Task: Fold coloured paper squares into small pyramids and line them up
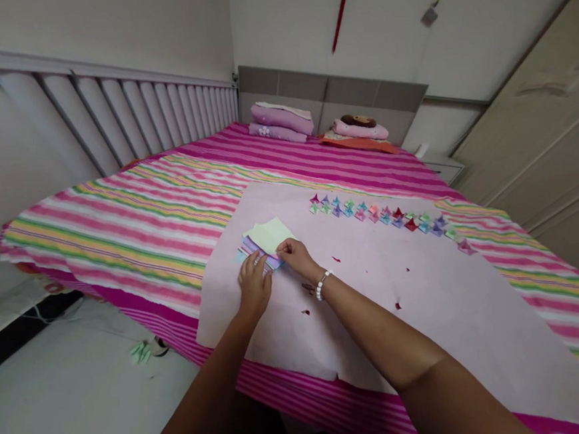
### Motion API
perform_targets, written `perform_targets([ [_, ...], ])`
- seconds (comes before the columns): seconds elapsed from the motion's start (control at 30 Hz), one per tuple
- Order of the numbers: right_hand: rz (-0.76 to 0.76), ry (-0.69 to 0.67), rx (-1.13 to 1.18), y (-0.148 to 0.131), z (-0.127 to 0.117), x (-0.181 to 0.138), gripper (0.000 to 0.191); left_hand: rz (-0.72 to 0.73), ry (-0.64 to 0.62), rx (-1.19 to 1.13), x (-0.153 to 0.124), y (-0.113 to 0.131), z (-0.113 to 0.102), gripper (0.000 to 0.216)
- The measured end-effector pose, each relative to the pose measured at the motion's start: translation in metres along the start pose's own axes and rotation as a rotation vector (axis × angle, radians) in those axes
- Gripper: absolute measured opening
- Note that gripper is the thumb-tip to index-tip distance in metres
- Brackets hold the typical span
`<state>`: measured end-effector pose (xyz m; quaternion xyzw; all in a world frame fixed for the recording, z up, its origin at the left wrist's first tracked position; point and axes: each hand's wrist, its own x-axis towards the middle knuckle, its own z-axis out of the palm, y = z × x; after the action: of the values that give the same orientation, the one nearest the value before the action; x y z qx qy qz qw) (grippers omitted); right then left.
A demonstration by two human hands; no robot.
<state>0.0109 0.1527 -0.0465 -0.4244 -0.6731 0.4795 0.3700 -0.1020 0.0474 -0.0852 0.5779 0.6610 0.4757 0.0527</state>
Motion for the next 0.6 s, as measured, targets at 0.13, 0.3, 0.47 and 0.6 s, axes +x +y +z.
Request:
perform_targets([
  [0.13, -0.008, -0.045, 0.006, 0.002, 0.003, 0.001, 0.011, -0.022, -0.019, 0.025, -0.002, -0.001, 0.002, 0.039],
  [0.3, 0.018, -0.077, 0.045, 0.003, 0.003, 0.001, 0.005, -0.038, -0.001, 0.035, -0.005, -0.002, 0.003, 0.043],
  [0.47, 0.041, -0.072, 0.135, -0.001, 0.001, -0.003, 0.023, -0.008, 0.025, 0.084, -0.004, 0.006, 0.0, 0.045],
  [0.6, 0.056, -0.059, 0.24, -0.007, -0.004, -0.005, 0.03, 0.021, -0.031, 0.158, -0.002, 0.013, -0.002, 0.035],
])
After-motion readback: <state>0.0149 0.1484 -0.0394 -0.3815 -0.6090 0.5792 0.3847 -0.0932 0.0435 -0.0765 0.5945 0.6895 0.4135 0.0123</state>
